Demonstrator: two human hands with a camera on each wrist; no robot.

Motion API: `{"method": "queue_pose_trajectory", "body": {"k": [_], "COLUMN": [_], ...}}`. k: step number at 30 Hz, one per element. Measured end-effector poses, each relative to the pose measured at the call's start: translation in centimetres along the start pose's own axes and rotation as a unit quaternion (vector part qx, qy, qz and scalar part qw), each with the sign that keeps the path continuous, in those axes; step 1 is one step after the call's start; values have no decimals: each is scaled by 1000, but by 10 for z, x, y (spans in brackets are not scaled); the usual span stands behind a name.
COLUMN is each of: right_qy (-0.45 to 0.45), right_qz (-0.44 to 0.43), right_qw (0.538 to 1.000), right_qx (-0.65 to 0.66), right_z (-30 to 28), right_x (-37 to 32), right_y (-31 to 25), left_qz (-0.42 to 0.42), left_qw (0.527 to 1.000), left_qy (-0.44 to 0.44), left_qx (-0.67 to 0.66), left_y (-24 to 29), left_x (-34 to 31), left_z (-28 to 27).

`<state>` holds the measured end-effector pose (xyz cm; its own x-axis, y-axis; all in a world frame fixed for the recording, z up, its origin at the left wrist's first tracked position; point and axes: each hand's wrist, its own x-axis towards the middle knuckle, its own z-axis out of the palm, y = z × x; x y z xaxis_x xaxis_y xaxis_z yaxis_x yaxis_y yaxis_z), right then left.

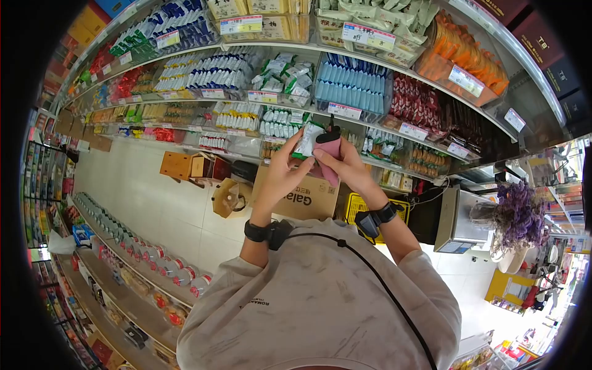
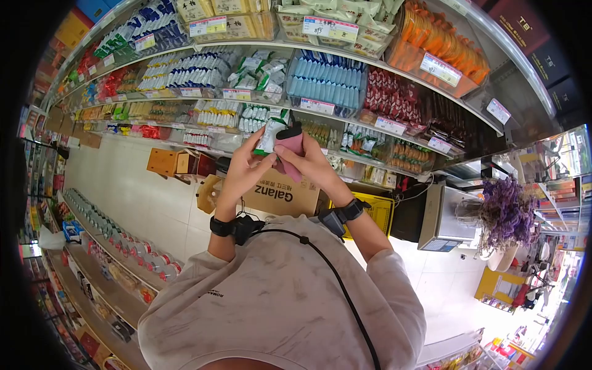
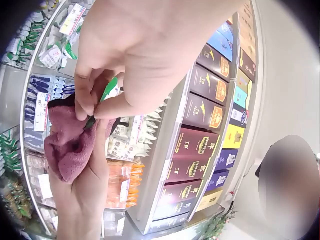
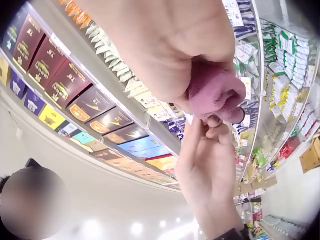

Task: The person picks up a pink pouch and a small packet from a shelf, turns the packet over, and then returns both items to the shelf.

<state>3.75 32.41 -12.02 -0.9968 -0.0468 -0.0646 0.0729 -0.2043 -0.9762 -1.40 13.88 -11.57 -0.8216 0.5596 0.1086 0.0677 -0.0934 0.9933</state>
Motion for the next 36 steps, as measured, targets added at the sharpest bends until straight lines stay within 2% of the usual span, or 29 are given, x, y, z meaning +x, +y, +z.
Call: {"method": "queue_pose_trajectory", "body": {"k": [3, 6, 9, 12, 15, 19, 21, 27, 30, 32, 35, 36], "right_qy": [-10, -7, 9, 86, 119, 18, 30, 41, 45, 50, 57, 54], "right_qz": [-20, -44, -73, -38, -53, -26, -35, -97, -107, -118, -57, -68], "right_qw": [998, 995, 995, 995, 991, 997, 997, 991, 991, 989, 997, 996], "right_qx": [-66, -88, -75, -43, 30, -73, -65, -84, -70, -75, -2, -17], "right_z": [-4, -4, -1, -18, -24, -10, -13, -20, -18, -17, -21, -22], "right_x": [1, 2, 2, 8, 11, 3, 4, 8, 7, 7, 7, 8], "right_y": [4, 7, 9, 16, 7, -15, -7, 0, 2, 4, 3, 2], "left_qz": [-38, -54, -99, -75, -61, -46, -70, -66, -29, -47, -30, -17], "left_qw": [996, 995, 993, 993, 995, 997, 996, 997, 998, 996, 997, 997], "left_qy": [-5, 48, 65, 91, 73, 68, 55, 26, 35, 48, 67, 72], "left_qx": [-81, -68, -23, -26, 2, -2, 16, -19, 31, 51, 28, 11], "left_y": [3, 13, 14, 21, 28, 16, 16, 23, 11, 5, 15, 18], "left_x": [-3, 2, 0, -2, -2, 0, -1, -1, 0, -1, -2, -2], "left_z": [0, 5, -4, -1, -1, 7, 2, 0, -2, -4, 1, 4]}}
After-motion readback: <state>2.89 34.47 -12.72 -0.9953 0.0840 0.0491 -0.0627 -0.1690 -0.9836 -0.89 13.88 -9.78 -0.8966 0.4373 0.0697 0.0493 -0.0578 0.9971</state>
